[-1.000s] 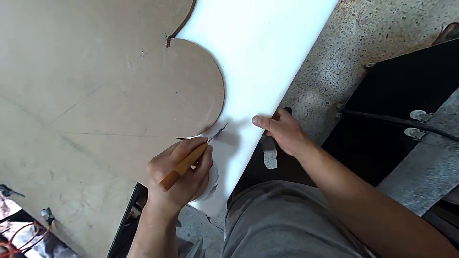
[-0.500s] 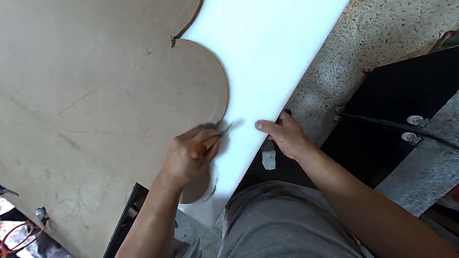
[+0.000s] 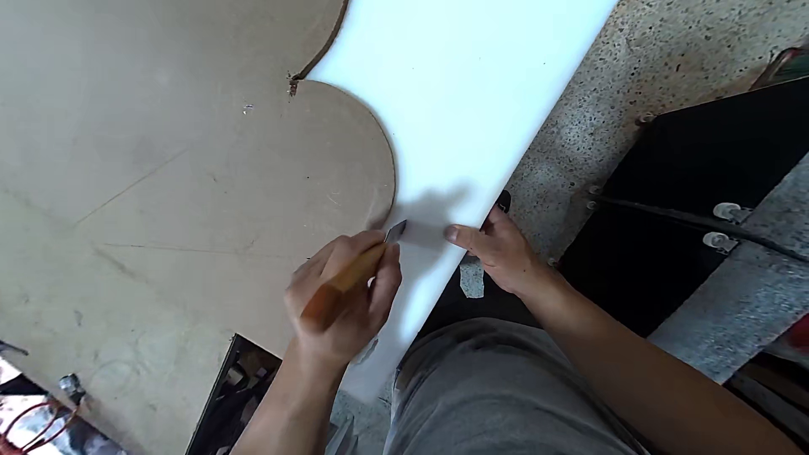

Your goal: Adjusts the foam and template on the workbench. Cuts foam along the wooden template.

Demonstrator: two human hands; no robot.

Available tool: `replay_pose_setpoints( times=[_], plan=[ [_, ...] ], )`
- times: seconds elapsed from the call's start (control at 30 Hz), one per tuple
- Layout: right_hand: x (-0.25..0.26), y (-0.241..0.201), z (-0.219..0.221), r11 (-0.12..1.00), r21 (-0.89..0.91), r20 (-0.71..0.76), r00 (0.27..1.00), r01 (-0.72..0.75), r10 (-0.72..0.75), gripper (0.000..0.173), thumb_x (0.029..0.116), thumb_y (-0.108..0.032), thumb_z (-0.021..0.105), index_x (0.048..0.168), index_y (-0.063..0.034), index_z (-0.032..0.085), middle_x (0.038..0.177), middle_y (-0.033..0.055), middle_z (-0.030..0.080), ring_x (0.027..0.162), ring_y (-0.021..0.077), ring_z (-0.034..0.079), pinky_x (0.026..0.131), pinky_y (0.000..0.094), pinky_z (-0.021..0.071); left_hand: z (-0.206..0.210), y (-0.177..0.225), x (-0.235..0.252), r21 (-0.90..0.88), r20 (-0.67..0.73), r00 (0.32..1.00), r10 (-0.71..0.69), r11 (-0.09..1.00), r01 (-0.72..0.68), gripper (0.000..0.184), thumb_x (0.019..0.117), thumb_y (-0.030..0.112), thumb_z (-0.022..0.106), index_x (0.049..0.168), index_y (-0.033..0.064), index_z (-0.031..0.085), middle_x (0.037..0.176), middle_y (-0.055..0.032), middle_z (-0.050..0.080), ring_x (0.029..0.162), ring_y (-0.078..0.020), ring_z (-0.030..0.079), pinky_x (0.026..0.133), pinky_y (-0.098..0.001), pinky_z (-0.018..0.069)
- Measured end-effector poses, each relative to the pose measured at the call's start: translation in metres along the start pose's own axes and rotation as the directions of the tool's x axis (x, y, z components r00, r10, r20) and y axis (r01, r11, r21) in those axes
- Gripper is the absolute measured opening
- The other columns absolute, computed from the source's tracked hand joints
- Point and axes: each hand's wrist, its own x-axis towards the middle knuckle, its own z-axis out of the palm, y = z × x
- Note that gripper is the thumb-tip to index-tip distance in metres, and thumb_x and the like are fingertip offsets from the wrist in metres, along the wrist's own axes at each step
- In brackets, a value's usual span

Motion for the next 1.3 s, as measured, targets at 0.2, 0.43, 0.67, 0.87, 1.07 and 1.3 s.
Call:
replay_pose_setpoints(
  times=[0.2,0.43,0.67,0.87,1.07,1.3],
  plan=[
    [0.003,-0.001,-0.001,0.999,0.01,-0.004,0.999,-0.033,0.033,0.043,0.0921,-0.006,0.072,0.132,-0.0096,0.055,0.111,0.0076,0.071,0.098,0.0172,0.072,0.086,0.0352,0.0627,0.011,0.005,0.017,0.012,-0.004,0.999,-0.038,0.999,0.038,0.013,0.097,0.013,0.067,0.095,0.0012,0.072,0.092,-0.0059,0.073,0.076,-0.0089,0.07,0.067,-0.0274,0.0604],
    [0.0,-0.001,-0.004,0.998,-0.021,-0.012,0.999,-0.052,0.052,0.048,0.0905,-0.012,0.076,0.134,-0.011,0.054,0.113,0.008,0.07,0.1,0.019,0.072,0.087,0.0376,0.0628,0.039,-0.009,0.023,0.02,-0.058,0.996,-0.065,0.998,0.067,0.015,0.0982,0.013,0.067,0.1,-0.0006,0.072,0.092,-0.0074,0.074,0.072,-0.0063,0.068,0.066,-0.0253,0.0601],
    [0.004,-0.004,-0.011,0.997,-0.025,0.019,0.997,-0.068,0.069,0.049,0.091,-0.011,0.077,0.135,-0.0109,0.054,0.113,0.008,0.071,0.1,0.0195,0.072,0.087,0.0385,0.0628,0.023,0.03,0.048,-0.047,-0.243,0.962,-0.123,0.992,0.115,0.016,0.1008,0.013,0.065,0.111,0.0006,0.067,0.093,-0.0016,0.073,0.073,-0.0055,0.069,0.065,-0.0257,0.0621],
    [0.011,-0.027,-0.027,0.983,-0.126,0.119,0.982,-0.132,0.147,0.046,0.0899,-0.013,0.079,0.131,-0.0103,0.059,0.111,0.0086,0.072,0.097,0.021,0.072,0.085,0.0403,0.0629,0.059,0.022,0.056,0.033,-0.229,0.905,-0.359,0.926,0.376,0.017,0.1002,0.021,0.068,0.107,0.0068,0.073,0.087,0.0009,0.075,0.068,-0.0028,0.069,0.062,-0.0245,0.0614],
    [0.077,-0.1,-0.066,0.992,-0.106,0.019,0.997,-0.066,0.068,0.058,0.0892,-0.036,0.077,0.136,-0.0132,0.05,0.111,0.0049,0.071,0.096,0.0202,0.072,0.081,0.043,0.0634,0.033,0.036,0.053,0.092,-0.076,0.905,-0.418,0.901,0.424,0.019,0.0946,0.027,0.066,0.105,0.0125,0.072,0.08,0.0067,0.07,0.064,0.0003,0.063,0.054,-0.0216,0.0548],
    [0.113,-0.141,-0.083,0.985,-0.137,0.085,0.989,-0.105,0.118,0.037,0.0895,-0.019,0.078,0.122,-0.0116,0.063,0.106,0.0072,0.073,0.091,0.0194,0.073,0.078,0.0401,0.0641,0.03,0.025,0.054,0.068,-0.145,0.958,-0.249,0.963,0.26,0.02,0.0961,0.021,0.065,0.104,0.0049,0.074,0.085,-0.0015,0.071,0.072,-0.0039,0.066,0.064,-0.0216,0.0572]
  ],
)
